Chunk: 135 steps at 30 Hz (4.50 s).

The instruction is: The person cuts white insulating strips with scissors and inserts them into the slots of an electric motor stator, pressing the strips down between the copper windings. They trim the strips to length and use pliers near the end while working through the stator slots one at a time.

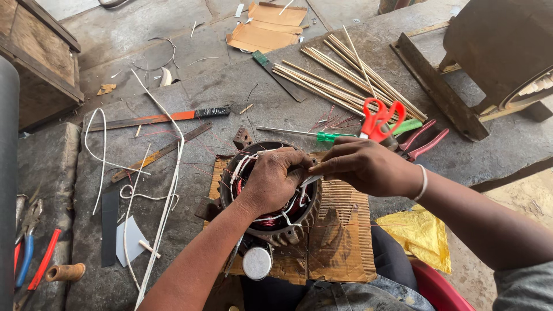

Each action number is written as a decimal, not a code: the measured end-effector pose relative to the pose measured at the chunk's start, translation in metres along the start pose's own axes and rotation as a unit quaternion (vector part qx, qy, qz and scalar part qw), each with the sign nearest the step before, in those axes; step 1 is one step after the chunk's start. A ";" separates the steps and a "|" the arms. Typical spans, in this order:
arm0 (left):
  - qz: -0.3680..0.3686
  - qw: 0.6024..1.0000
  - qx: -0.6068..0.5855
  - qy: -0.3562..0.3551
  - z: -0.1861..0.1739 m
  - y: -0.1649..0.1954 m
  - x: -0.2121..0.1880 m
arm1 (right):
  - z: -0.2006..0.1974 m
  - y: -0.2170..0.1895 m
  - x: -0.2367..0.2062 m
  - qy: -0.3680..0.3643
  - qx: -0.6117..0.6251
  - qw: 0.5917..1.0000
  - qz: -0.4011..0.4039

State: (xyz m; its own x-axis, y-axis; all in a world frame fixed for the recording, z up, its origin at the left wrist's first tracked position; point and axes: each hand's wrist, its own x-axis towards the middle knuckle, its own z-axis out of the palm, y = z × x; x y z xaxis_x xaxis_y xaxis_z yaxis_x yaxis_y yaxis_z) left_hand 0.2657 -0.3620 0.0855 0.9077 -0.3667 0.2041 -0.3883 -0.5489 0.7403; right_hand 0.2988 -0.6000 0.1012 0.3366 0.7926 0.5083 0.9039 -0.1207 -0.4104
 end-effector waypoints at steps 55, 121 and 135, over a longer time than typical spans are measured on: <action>0.005 1.000 0.018 -0.001 0.002 0.005 -0.002 | 0.070 -0.011 -0.015 0.262 0.422 0.795 0.348; -0.005 1.000 -0.007 -0.010 0.002 0.010 -0.001 | 0.046 0.004 -0.096 0.138 0.297 0.843 0.427; 0.022 0.999 0.040 0.014 0.002 0.012 -0.002 | 0.075 -0.026 -0.033 0.229 0.634 0.636 0.376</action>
State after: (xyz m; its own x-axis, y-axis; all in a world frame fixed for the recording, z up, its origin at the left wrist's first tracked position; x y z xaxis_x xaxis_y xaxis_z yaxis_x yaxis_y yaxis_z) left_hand 0.2588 -0.3695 0.0925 0.8928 -0.3713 0.2552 -0.4391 -0.5907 0.6770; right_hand 0.2438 -0.5784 0.0383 0.8516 0.5037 -0.1452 -0.3999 0.4453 -0.8011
